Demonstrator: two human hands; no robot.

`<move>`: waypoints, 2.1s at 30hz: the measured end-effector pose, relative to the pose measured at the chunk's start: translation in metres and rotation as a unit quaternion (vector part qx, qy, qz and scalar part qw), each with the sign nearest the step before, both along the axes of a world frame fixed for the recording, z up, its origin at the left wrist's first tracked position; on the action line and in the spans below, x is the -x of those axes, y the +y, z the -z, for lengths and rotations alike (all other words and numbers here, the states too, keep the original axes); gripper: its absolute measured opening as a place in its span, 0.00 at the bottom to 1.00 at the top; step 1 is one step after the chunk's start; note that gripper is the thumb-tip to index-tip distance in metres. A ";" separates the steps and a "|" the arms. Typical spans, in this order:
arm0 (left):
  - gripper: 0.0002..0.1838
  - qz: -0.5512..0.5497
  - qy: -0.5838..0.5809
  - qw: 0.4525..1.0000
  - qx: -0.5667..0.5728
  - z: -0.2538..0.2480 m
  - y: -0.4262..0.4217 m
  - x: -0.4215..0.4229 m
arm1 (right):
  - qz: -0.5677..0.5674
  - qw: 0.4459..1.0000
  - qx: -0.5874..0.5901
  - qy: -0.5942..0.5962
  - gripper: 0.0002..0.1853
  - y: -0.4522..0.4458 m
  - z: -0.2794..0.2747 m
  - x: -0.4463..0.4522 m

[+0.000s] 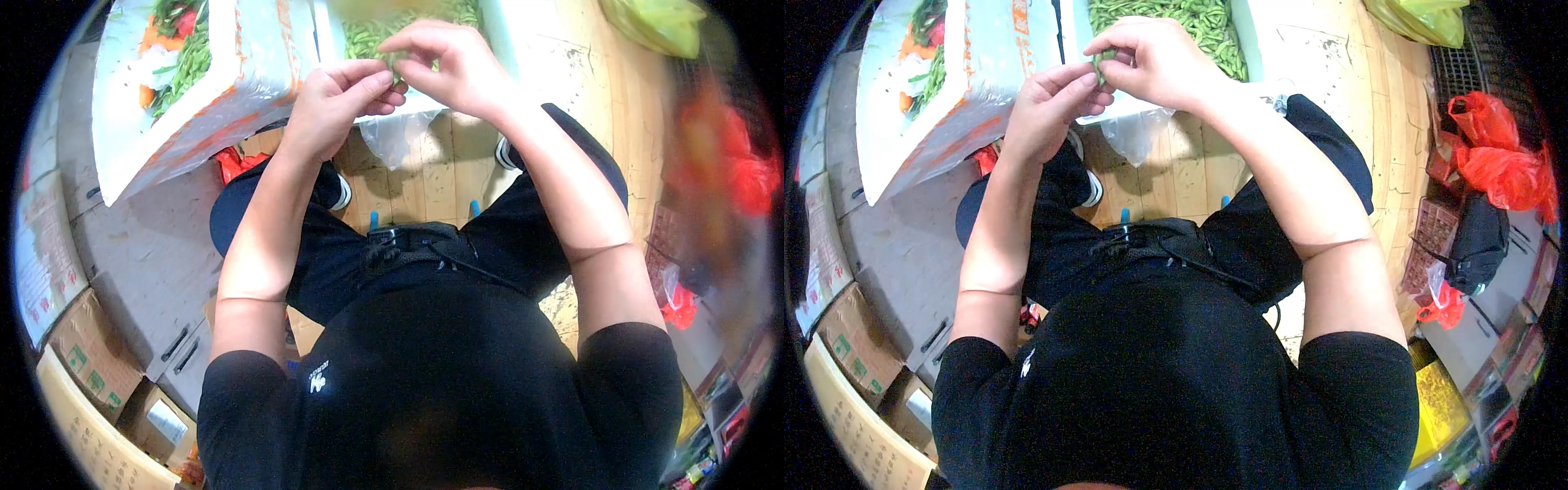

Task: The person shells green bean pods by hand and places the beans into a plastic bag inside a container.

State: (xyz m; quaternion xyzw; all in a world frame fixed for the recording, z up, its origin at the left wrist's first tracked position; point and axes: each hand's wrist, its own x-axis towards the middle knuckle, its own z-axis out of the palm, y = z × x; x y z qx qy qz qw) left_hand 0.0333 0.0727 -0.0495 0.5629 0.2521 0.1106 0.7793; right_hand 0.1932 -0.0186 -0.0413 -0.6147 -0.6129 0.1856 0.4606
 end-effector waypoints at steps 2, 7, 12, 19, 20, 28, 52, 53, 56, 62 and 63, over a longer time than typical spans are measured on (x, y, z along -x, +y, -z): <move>0.14 -0.016 0.001 1.000 -0.010 -0.003 -0.005 -0.001 | 0.015 1.000 0.007 0.021 0.10 0.001 0.005 0.003; 0.15 -0.054 0.012 0.998 -0.001 -0.006 -0.007 0.005 | 0.036 0.959 0.076 0.270 0.10 0.004 -0.003 0.004; 0.12 -0.105 0.022 0.958 -0.267 -0.052 0.006 0.033 | 0.016 0.905 0.189 0.380 0.10 0.012 0.038 -0.043; 0.17 -0.230 0.146 0.800 -0.535 -0.090 0.097 0.097 | -0.011 0.921 0.389 -0.009 0.13 -0.022 0.131 -0.023; 0.16 -0.201 0.208 0.766 -0.575 -0.087 0.107 0.104 | -0.017 0.913 0.403 -0.051 0.14 -0.024 0.137 -0.014; 0.09 -0.320 -0.064 0.617 -0.717 -0.038 0.073 0.097 | 0.029 0.911 0.400 -0.095 0.14 0.008 0.198 0.018; 0.10 -0.132 -0.098 0.738 -0.654 -0.032 0.050 0.081 | 0.082 0.873 0.449 -0.175 0.14 0.028 0.214 0.007; 0.10 -0.131 -0.096 0.740 -0.653 -0.031 0.048 0.081 | 0.069 0.857 0.458 -0.228 0.14 0.026 0.219 0.007; 0.10 -0.127 -0.081 0.743 -0.652 -0.022 0.047 0.084 | 0.085 0.858 0.457 -0.220 0.15 0.015 0.218 0.011; 0.09 -0.133 -0.065 0.703 -0.695 -0.009 0.059 0.093 | 0.076 0.893 0.405 -0.180 0.17 0.001 0.210 0.024; 0.09 -0.129 -0.055 0.696 -0.704 -0.014 0.058 0.096 | 0.075 0.891 0.416 -0.169 0.17 0.000 0.210 0.024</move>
